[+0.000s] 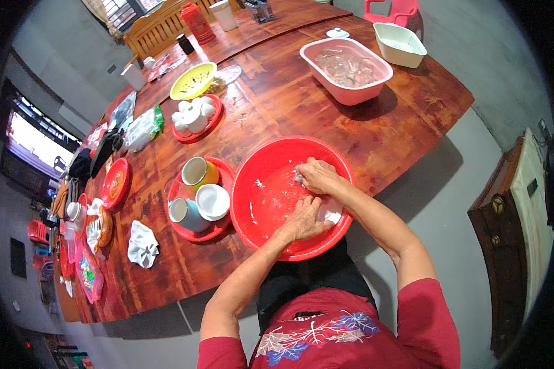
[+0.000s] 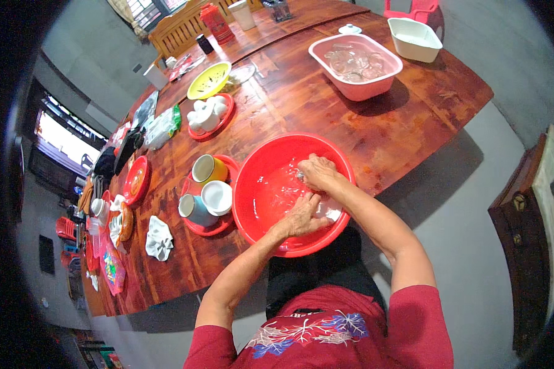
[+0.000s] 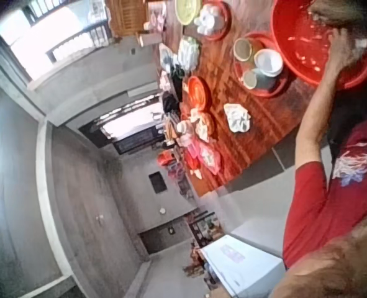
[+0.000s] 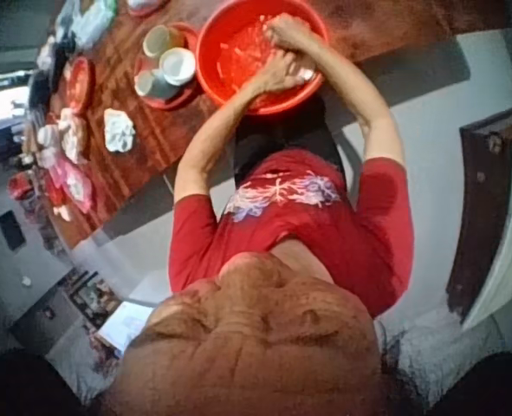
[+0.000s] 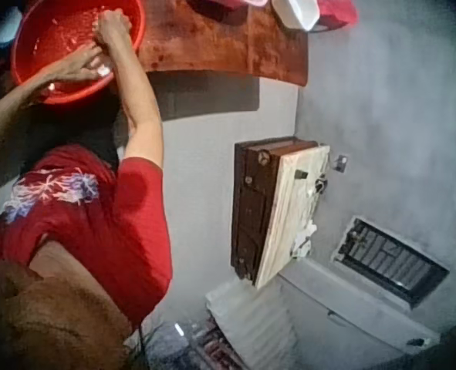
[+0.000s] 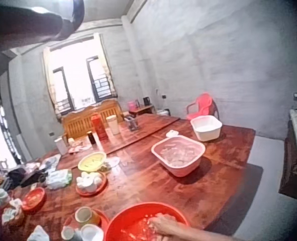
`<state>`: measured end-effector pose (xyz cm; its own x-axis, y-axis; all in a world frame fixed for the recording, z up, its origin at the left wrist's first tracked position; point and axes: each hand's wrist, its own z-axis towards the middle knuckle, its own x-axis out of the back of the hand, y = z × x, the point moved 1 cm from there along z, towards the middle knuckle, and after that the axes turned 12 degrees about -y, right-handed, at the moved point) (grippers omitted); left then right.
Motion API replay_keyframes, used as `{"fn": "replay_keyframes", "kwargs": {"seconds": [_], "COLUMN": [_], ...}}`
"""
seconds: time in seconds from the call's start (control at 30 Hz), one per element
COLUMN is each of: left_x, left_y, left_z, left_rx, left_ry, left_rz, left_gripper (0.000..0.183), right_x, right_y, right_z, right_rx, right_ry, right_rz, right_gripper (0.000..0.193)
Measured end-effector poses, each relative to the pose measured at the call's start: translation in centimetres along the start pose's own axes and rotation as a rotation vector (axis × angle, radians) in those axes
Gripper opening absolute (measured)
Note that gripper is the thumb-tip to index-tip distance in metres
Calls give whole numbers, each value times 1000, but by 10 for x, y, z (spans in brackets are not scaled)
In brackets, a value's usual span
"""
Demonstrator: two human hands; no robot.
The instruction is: The person washes a light blue mug and several small white cups with a cloth in a red basin of soapy water on a wooden table. After rinsing each item, the person places the cleaned cups into a yellow colander on the table.
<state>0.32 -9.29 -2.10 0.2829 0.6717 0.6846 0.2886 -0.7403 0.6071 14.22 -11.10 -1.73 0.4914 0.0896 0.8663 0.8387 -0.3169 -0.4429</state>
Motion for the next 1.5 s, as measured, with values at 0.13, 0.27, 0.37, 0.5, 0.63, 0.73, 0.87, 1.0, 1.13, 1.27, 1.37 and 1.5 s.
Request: {"fn": "replay_keyframes", "kwargs": {"seconds": [0.13, 0.27, 0.37, 0.5, 0.63, 0.73, 0.87, 1.0, 1.13, 1.27, 1.37, 1.5], "left_x": [-6, -14, -13, -4, 25, 23, 27, 28, 18, 27, 28, 38], "left_y": [5, 2, 28, 12, 6, -22, -44, -43, -50, -37, -37, -23], "left_z": [10, 8, 0, -1, -29, -39, -49, -50, -42, -51, -51, -55], "left_rx": [6, -73, -10, -101, 80, 117, 48, -172, -319, -302, -390, -372], "left_ry": [51, 106, 253, 401, 340, 453, 543, 589, 582, 601, 618, 531], "left_rz": [63, 58, 417, 180, -213, -936, -1603, -1560, -1325, -1211, -1222, -1391], "left_gripper": [75, 59, 32, 20, 18, 22, 27, 31, 26, 13, 11, 18], "right_x": [-3, -5, -5, 1, 0, -3, 13, 19, 3, 8, 13, 1], "right_y": [2, 6, 8, 0, 5, 3, -8, -58, -96, -95, -89, -63], "right_z": [2, 4, 4, -2, -2, -1, -8, -58, -70, -54, -33, -11], "right_rx": [7, 9, 6, 28, -24, -33, 20, 255, 415, 446, 416, 152], "right_ry": [60, 61, 59, 91, 16, -41, -233, 212, 550, 601, 641, 489], "right_rz": [49, 56, 60, 57, 23, -58, 50, 483, 337, 232, 278, 601], "right_gripper": [18, 17, 17, 18, 19, 21, 27, 25, 26, 23, 20, 23]}}
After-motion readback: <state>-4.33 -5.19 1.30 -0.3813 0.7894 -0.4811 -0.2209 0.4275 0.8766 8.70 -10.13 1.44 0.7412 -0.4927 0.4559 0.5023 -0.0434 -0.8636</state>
